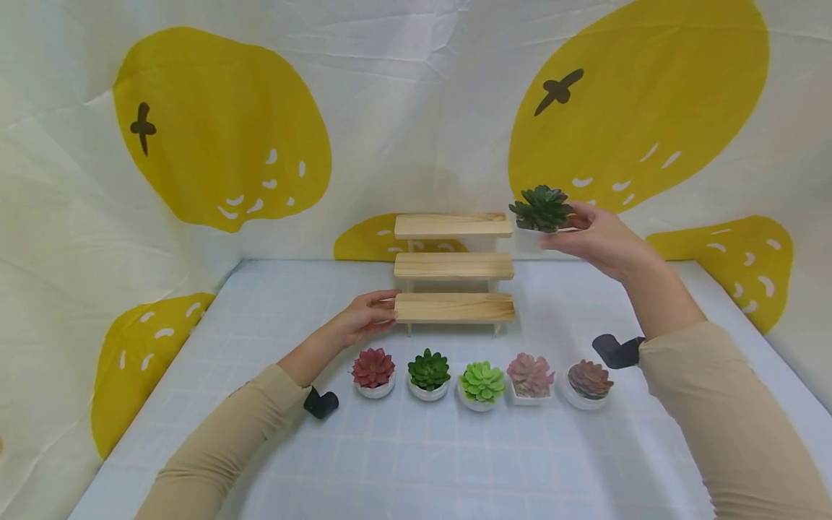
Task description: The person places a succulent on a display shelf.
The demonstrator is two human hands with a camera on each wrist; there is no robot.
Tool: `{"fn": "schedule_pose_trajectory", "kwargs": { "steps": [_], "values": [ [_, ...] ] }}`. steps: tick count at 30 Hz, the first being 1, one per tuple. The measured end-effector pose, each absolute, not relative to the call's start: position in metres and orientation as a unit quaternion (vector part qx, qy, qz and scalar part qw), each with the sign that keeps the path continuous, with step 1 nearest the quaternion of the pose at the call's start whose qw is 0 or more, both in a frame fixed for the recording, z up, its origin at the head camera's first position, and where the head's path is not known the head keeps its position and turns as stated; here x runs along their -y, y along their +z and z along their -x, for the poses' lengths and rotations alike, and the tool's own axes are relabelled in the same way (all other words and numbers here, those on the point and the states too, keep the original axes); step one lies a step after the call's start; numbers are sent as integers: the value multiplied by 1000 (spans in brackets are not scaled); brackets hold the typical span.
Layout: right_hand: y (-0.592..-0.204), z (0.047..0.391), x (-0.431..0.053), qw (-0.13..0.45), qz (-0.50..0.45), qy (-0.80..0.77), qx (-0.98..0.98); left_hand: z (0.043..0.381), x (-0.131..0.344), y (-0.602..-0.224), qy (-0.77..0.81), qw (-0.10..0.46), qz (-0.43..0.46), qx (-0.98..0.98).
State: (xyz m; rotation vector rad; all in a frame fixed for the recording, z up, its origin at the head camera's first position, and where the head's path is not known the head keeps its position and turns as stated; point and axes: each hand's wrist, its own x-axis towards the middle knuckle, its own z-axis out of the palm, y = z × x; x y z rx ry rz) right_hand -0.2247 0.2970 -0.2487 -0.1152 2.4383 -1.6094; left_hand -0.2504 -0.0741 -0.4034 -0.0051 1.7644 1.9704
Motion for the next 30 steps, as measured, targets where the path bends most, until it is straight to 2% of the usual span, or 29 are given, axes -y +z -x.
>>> {"fn": "schedule_pose_trajectory", "kwargs": {
  "steps": [20, 30],
  "values": [
    [-244, 255, -242, 98, 44, -590, -801, 249, 73, -406, 743, 245, 4, -623],
    [-254, 269, -215, 95, 27, -625, -774, 248, 72, -407, 747, 241, 15, -619]
  ]
}}
